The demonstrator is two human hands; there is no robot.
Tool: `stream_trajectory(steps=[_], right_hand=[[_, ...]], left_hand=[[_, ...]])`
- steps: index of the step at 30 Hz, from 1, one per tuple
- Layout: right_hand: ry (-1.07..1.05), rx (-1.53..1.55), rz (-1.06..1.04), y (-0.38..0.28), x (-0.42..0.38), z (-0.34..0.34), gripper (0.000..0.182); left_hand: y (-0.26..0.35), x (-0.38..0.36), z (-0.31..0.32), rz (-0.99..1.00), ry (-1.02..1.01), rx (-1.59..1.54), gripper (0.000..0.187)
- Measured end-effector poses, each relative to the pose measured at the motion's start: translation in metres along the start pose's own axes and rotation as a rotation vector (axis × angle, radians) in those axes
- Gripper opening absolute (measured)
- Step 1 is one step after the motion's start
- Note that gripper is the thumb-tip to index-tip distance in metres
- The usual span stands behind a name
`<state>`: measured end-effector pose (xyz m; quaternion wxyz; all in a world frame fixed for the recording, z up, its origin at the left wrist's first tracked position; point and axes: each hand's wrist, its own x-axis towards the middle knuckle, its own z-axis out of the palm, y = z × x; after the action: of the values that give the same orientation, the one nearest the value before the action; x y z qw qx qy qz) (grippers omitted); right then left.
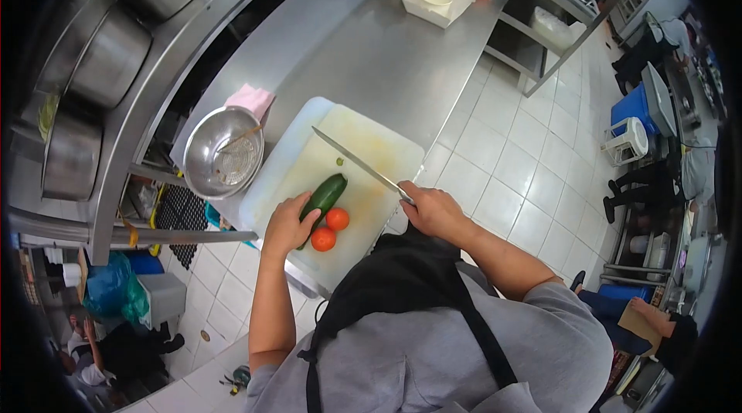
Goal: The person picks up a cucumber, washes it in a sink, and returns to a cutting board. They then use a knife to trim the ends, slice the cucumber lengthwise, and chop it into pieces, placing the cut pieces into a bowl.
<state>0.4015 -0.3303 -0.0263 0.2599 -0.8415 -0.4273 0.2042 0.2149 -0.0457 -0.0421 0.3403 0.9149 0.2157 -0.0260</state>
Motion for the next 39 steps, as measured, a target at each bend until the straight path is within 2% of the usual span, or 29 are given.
stream_trajectory(steps=[1, 3, 5, 8, 9, 10, 13, 15, 16, 18, 24, 25, 26, 27, 29, 30, 32, 37, 39], right_hand=[[0.078, -0.102, -0.03, 0.004, 0.003, 0.0, 0.035], [0.084, -0.213, -0.007, 0.006, 0.012, -0.004, 0.04], [0.107, -0.326, 0.029, 0.01, 0.024, -0.002, 0.044], [0.261, -0.479, -0.131, 0.036, 0.041, 0.02, 0.05], [0.286, -0.515, -0.148, 0.041, 0.046, 0.026, 0.05], [0.268, -0.52, -0.148, 0.043, 0.046, 0.028, 0.05], [0.279, -0.51, -0.186, 0.043, 0.047, 0.036, 0.048], [0.301, -0.492, -0.179, 0.043, 0.049, 0.04, 0.047], [0.303, -0.467, -0.189, 0.044, 0.049, 0.042, 0.05], [0.312, -0.44, -0.183, 0.046, 0.05, 0.043, 0.052], [0.239, -0.379, -0.14, 0.047, 0.044, 0.044, 0.055], [0.218, -0.342, -0.126, 0.045, 0.042, 0.042, 0.052], [0.194, -0.304, -0.113, 0.043, 0.038, 0.04, 0.049], [0.192, -0.303, -0.102, 0.043, 0.032, 0.039, 0.049], [0.373, -0.3, -0.194, 0.045, 0.02, 0.036, 0.053], [0.365, -0.303, -0.187, 0.046, 0.014, 0.034, 0.053], [0.576, -0.21, -0.187, 0.049, 0.001, 0.031, 0.052], [0.711, -0.117, -0.006, 0.078, -0.046, 0.038, 0.047], [0.625, -0.098, 0.082, 0.098, -0.07, 0.053, 0.048]], left_hand=[[0.003, 0.006, 0.001, 0.032, 0.081, 0.082, 0.053], [0.011, 0.023, 0.007, 0.083, 0.205, 0.152, 0.051], [0.022, 0.046, 0.013, 0.113, 0.21, 0.189, 0.051], [0.03, 0.093, 0.028, 0.184, 0.189, 0.242, 0.051], [0.033, 0.106, 0.034, 0.134, 0.14, 0.291, 0.051], [0.036, 0.117, 0.04, 0.079, 0.091, 0.341, 0.05], [0.046, 0.134, 0.049, 0.097, 0.094, 0.356, 0.045], [0.057, 0.132, 0.045, 0.035, 0.039, 0.43, 0.029], [0.057, 0.135, 0.047, 0.053, 0.041, 0.434, 0.029], [0.056, 0.139, 0.056, -0.005, 0.103, 0.481, 0.017], [0.04, 0.137, 0.06, 0.105, 0.257, 0.261, 0.02], [0.034, 0.139, 0.058, 0.158, 0.341, 0.266, 0.02], [0.026, 0.14, 0.052, 0.163, 0.332, 0.265, 0.02], [0.02, 0.136, 0.043, 0.154, 0.399, 0.099, 0.019], [0.003, 0.122, 0.024, 0.143, 0.516, -0.176, 0.016], [-0.009, 0.106, 0.018, 0.142, 0.565, -0.284, 0.015], [-0.016, 0.055, -0.003, 0.135, 0.534, -0.498, 0.017], [-0.104, -0.068, -0.006, 0.004, 0.545, -0.755, 0.017], [-0.113, -0.114, -0.009, -0.133, 0.64, -0.649, 0.016]])
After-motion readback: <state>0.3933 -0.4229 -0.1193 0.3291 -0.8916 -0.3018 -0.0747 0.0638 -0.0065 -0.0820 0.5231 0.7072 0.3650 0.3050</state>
